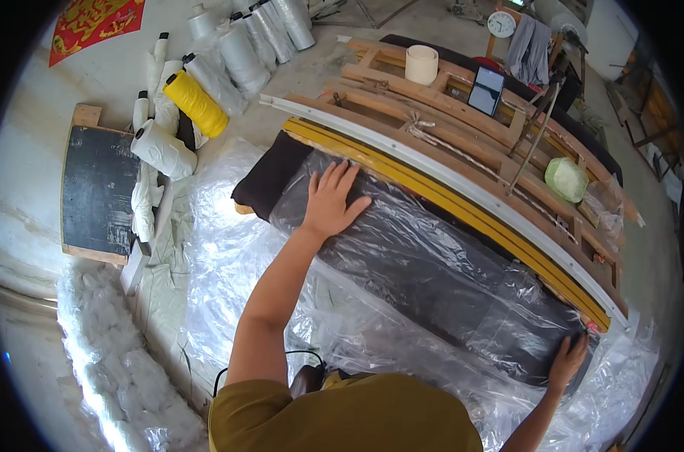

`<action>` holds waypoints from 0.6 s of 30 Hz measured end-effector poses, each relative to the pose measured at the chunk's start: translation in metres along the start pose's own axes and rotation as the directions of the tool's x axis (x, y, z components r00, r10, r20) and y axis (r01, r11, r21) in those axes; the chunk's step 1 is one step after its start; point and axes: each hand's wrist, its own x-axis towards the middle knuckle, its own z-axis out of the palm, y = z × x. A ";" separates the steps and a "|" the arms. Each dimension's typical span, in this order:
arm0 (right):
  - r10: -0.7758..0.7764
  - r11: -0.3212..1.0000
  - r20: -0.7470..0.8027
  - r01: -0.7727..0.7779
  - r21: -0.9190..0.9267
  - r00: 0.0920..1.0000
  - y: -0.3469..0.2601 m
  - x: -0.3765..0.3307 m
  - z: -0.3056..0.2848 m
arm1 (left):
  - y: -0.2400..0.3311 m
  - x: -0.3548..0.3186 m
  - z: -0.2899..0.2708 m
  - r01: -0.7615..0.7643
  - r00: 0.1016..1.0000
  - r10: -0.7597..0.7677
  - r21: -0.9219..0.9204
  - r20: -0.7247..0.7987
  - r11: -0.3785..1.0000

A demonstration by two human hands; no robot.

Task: The person wraps a foam part in clear plastic wrap, then secures the wrap with tape by hand.

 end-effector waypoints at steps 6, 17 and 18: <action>-0.083 0.956 -0.047 0.066 -0.287 0.995 0.032 -0.041 -0.002 | -0.012 -0.038 0.005 0.172 0.975 -0.198 0.216 0.104 0.961; -0.195 0.981 -0.004 0.195 -0.005 0.981 0.071 -0.025 -0.008 | -0.058 0.025 0.015 0.381 0.924 -0.370 0.159 -0.098 0.911; -0.194 0.969 0.062 0.181 0.167 0.979 0.089 -0.024 -0.015 | -0.066 0.029 0.028 0.344 0.917 -0.300 0.141 -0.264 0.928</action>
